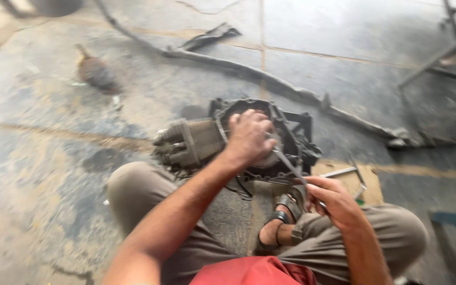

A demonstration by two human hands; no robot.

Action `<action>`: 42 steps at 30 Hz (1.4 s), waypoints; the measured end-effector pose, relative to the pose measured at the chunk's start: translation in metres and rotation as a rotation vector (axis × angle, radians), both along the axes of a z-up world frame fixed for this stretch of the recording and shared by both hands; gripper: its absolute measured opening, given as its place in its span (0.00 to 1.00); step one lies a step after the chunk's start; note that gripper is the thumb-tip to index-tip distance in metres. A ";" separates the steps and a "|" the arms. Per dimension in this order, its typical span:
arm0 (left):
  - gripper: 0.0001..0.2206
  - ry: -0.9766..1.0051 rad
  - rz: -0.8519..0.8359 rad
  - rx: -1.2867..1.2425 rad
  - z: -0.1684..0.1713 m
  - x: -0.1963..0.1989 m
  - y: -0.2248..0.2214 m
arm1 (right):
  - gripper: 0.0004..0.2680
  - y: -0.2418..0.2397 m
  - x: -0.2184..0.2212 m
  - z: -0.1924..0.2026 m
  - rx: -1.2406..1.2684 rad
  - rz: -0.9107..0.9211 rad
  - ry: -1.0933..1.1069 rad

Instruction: The person disassembles a motorcycle engine by using a wrench and a screwdriver to loosen and remove bolts from the internal components. They then pull out the central gear assembly and clutch plates by hand, setting them aside on the floor.

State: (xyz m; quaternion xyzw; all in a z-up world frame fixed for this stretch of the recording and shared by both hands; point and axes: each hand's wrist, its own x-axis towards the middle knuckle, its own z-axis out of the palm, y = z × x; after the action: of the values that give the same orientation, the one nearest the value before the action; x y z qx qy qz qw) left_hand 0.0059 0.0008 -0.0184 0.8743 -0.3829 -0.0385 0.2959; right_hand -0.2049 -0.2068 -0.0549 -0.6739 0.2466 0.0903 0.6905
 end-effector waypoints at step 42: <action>0.08 -0.113 -0.112 0.179 -0.002 -0.004 -0.010 | 0.14 -0.003 0.004 0.008 -0.334 -0.075 -0.005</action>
State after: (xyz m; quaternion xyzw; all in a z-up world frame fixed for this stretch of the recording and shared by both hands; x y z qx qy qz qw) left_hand 0.0017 -0.0094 -0.0207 0.8751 -0.4424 -0.0396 0.1922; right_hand -0.2011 -0.2101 -0.0467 -0.7698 0.2812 0.0205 0.5726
